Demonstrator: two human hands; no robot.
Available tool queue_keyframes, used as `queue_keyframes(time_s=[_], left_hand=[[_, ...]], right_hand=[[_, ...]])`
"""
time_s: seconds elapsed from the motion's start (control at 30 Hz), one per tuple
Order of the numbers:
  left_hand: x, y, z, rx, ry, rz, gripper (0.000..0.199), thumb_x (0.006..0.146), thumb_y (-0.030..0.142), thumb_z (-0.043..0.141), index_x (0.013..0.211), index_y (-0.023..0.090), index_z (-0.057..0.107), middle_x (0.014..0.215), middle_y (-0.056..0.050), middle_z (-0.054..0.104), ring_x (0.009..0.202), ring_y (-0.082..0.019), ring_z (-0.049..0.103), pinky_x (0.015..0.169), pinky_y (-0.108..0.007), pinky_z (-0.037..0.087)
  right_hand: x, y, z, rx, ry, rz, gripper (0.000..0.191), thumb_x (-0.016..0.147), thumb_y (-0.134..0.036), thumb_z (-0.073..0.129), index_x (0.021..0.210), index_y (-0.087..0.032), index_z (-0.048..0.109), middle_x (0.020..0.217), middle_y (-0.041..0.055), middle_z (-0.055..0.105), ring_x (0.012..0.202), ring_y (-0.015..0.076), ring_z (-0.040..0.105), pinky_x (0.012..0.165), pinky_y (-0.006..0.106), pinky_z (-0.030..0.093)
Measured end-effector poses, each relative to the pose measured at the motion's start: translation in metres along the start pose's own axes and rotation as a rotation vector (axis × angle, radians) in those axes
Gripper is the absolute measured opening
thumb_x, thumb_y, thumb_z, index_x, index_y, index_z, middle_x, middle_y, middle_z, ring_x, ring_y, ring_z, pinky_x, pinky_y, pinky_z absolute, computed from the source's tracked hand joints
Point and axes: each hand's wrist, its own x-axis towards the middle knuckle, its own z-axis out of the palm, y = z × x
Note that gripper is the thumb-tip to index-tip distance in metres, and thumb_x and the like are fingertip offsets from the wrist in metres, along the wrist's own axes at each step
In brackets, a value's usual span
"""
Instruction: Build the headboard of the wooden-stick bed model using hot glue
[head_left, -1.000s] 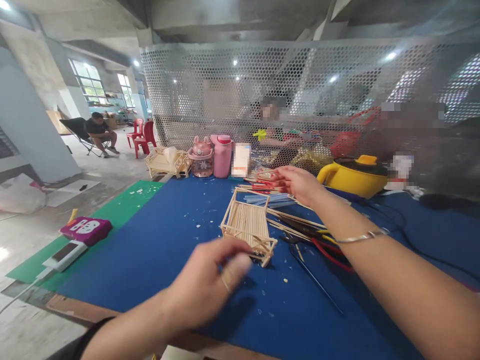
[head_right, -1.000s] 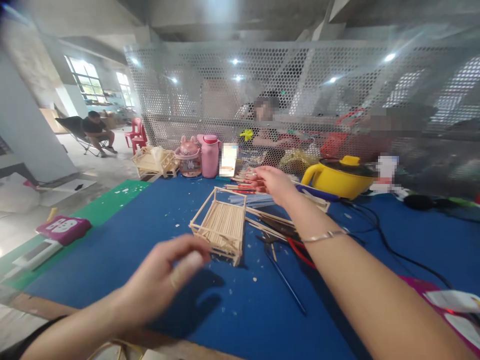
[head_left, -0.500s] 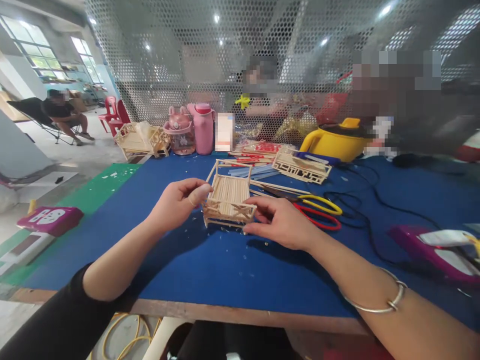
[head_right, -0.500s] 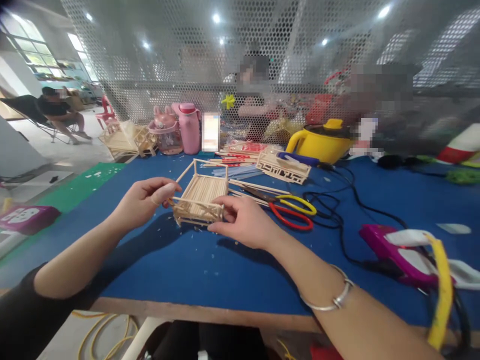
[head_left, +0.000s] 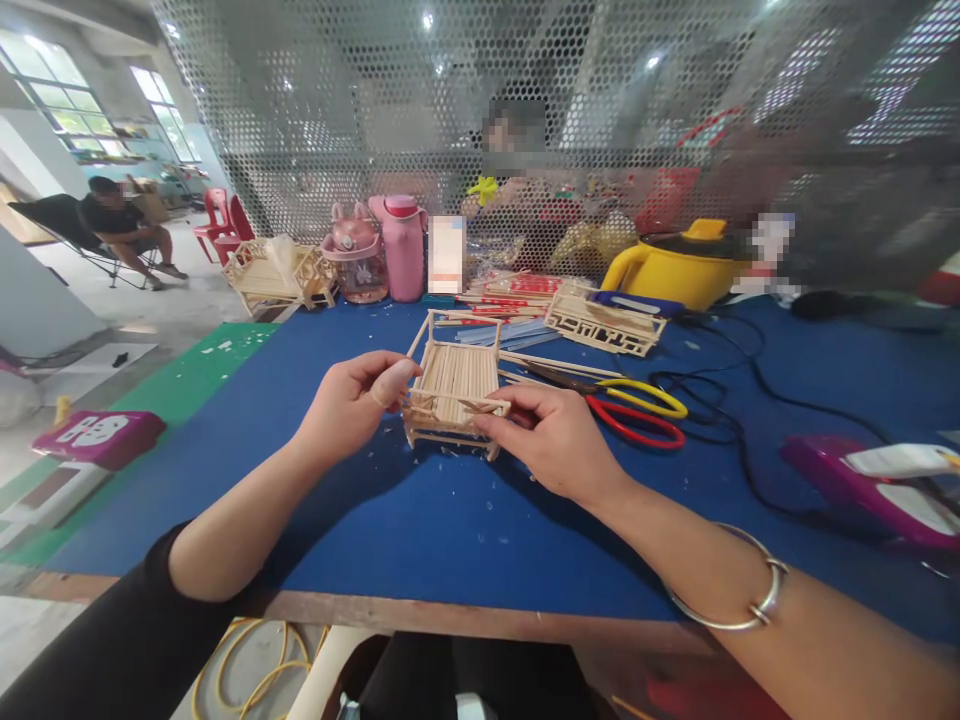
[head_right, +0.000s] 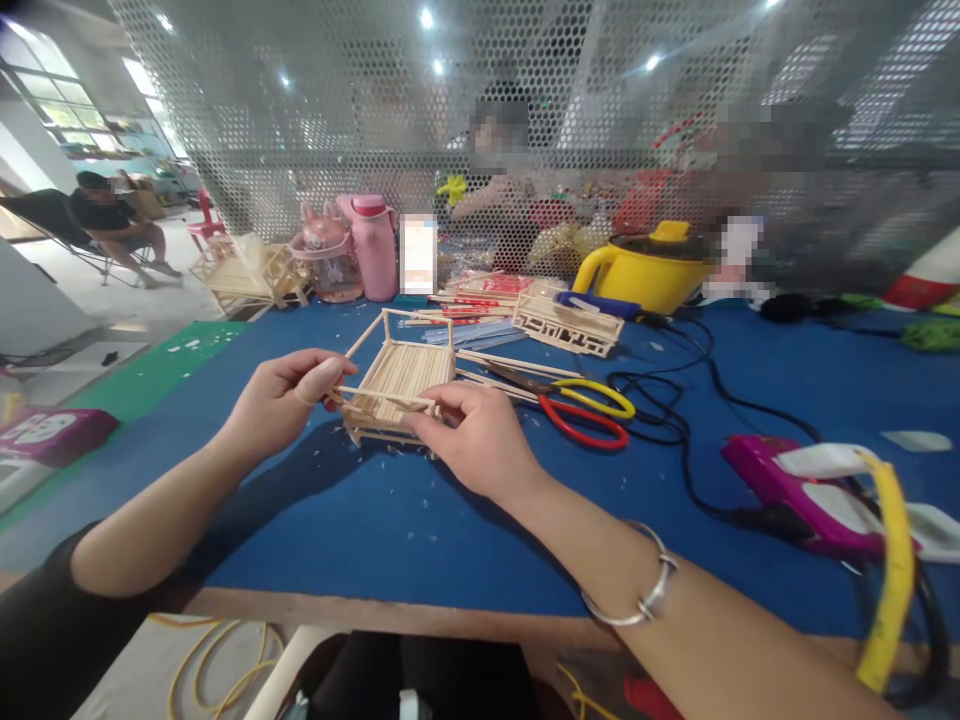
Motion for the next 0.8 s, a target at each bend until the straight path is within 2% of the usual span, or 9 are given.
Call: queue_keyframes(time_s=[0.17,0.37,0.53,0.67,0.73,0.8], left_hand=[[-0.001,0.0,0.001,-0.001,-0.005,-0.006,0.031,0.084,0.044,0.053,0.084,0.016,0.066,0.059,0.003,0.054,0.054,-0.009,0.05,0.053,-0.019,0.043],[0.0,0.001,0.001,-0.009,0.001,-0.014,0.033,0.083,0.046,0.054,0.083,0.015,0.066,0.059,0.003,0.053,0.054,-0.009,0.049,0.053,-0.02,0.042],[-0.004,0.001,0.003,-0.071,0.016,-0.03,0.033,0.083,0.046,0.055,0.09,0.016,0.065,0.069,0.0,0.06,0.049,-0.007,0.043,0.047,-0.019,0.037],[-0.012,0.008,0.012,-0.133,0.055,-0.152,0.048,0.08,0.05,0.057,0.116,0.018,0.053,0.071,0.001,0.06,0.047,-0.007,0.041,0.043,-0.019,0.033],[-0.013,0.012,0.015,-0.173,0.075,-0.228,0.052,0.079,0.051,0.057,0.119,0.018,0.051,0.067,0.003,0.057,0.046,-0.007,0.04,0.042,-0.019,0.033],[-0.011,0.013,0.015,-0.197,0.103,-0.267,0.05,0.078,0.051,0.058,0.114,0.017,0.055,0.064,0.004,0.055,0.045,-0.006,0.04,0.041,-0.019,0.031]], right_hand=[[-0.001,0.003,-0.001,-0.061,-0.009,-0.018,0.017,0.074,-0.031,0.065,0.081,-0.017,0.073,0.069,0.0017,0.067,0.058,0.0122,0.054,0.052,0.024,0.041],[-0.002,0.004,0.002,-0.123,0.018,-0.059,0.023,0.071,-0.032,0.069,0.087,-0.017,0.07,0.074,0.0021,0.066,0.058,0.0109,0.049,0.052,0.024,0.039],[-0.004,0.003,-0.006,-0.065,-0.05,-0.105,0.026,0.07,-0.026,0.064,0.095,-0.018,0.064,0.059,-0.0056,0.044,0.052,0.0088,0.039,0.049,0.023,0.033],[0.0,0.008,-0.019,0.161,0.042,-0.139,0.023,0.079,-0.025,0.048,0.099,-0.019,0.058,0.061,-0.0051,0.04,0.055,0.0104,0.038,0.051,0.025,0.033],[0.005,0.012,-0.026,0.239,0.114,-0.105,0.022,0.084,-0.03,0.043,0.097,-0.02,0.058,0.061,-0.0042,0.042,0.055,0.0112,0.038,0.05,0.025,0.033],[0.011,0.016,-0.034,0.265,0.183,-0.046,0.023,0.086,-0.035,0.042,0.094,-0.02,0.058,0.062,-0.0037,0.044,0.054,0.0109,0.039,0.048,0.024,0.034]])
